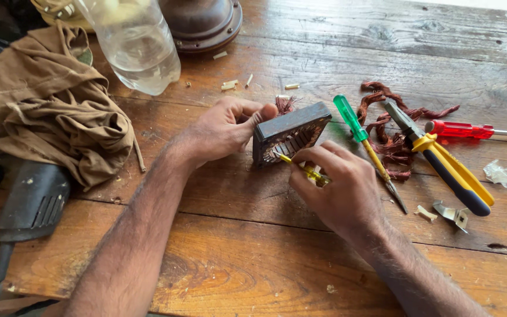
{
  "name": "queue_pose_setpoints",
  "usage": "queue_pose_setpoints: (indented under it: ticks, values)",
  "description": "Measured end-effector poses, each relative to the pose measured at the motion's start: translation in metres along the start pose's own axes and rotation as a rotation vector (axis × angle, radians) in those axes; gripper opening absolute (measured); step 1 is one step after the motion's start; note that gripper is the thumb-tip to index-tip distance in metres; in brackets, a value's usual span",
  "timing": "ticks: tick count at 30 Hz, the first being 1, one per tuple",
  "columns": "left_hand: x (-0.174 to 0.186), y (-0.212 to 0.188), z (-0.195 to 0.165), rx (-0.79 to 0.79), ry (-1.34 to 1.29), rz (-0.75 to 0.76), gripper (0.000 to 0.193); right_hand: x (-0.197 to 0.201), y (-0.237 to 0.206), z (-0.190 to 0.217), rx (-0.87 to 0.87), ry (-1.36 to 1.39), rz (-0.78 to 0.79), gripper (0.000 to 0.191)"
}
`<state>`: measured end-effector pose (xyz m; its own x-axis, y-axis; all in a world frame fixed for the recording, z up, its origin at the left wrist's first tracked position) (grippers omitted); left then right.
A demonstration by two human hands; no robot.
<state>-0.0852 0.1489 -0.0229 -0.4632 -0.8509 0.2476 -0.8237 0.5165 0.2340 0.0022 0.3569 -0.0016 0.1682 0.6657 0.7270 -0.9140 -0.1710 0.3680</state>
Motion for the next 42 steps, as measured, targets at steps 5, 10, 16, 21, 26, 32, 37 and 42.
queue_pose_setpoints:
  ticks: [5,10,16,21,26,32,37,42]
  values:
    - [0.005,-0.001,-0.005,0.017,0.12,0.042,0.075,0.002,0.003,0.001,0.013,0.041,-0.002,0.015]
    - [0.004,-0.001,-0.01,0.013,0.158,0.088,0.076,0.004,0.001,0.003,-0.006,0.056,-0.017,0.016]
    - [0.008,-0.003,-0.011,0.009,0.228,0.157,0.08,-0.002,0.006,-0.003,-0.015,0.012,-0.042,0.013]
    - [0.016,-0.007,-0.007,0.038,0.248,0.19,0.083,0.004,0.008,-0.006,0.014,0.044,-0.093,0.012]
    - [0.014,-0.008,-0.008,-0.055,0.203,0.206,0.082,0.007,0.007,-0.003,0.05,-0.012,-0.175,0.014]
    - [0.009,-0.007,-0.014,-0.031,0.188,0.181,0.076,0.009,0.004,0.003,0.038,-0.027,-0.183,0.017]
    - [0.012,-0.01,-0.018,-0.042,0.201,0.155,0.07,0.009,0.003,0.005,0.015,-0.011,-0.162,0.019]
    - [0.017,-0.009,-0.018,-0.109,0.228,0.119,0.064,0.008,0.003,0.005,0.019,-0.02,-0.156,0.017]
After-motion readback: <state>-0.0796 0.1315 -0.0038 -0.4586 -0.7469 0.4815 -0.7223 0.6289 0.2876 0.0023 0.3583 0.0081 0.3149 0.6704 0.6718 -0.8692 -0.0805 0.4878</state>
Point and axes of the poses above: each hand's wrist, its own y-axis towards the middle knuckle, its own x-axis out of the back of the hand, z = x × y, the point moved 3 cm from there along y, towards the middle knuckle, and after that the axes turned 12 degrees about -x, right-handed, at the moved point
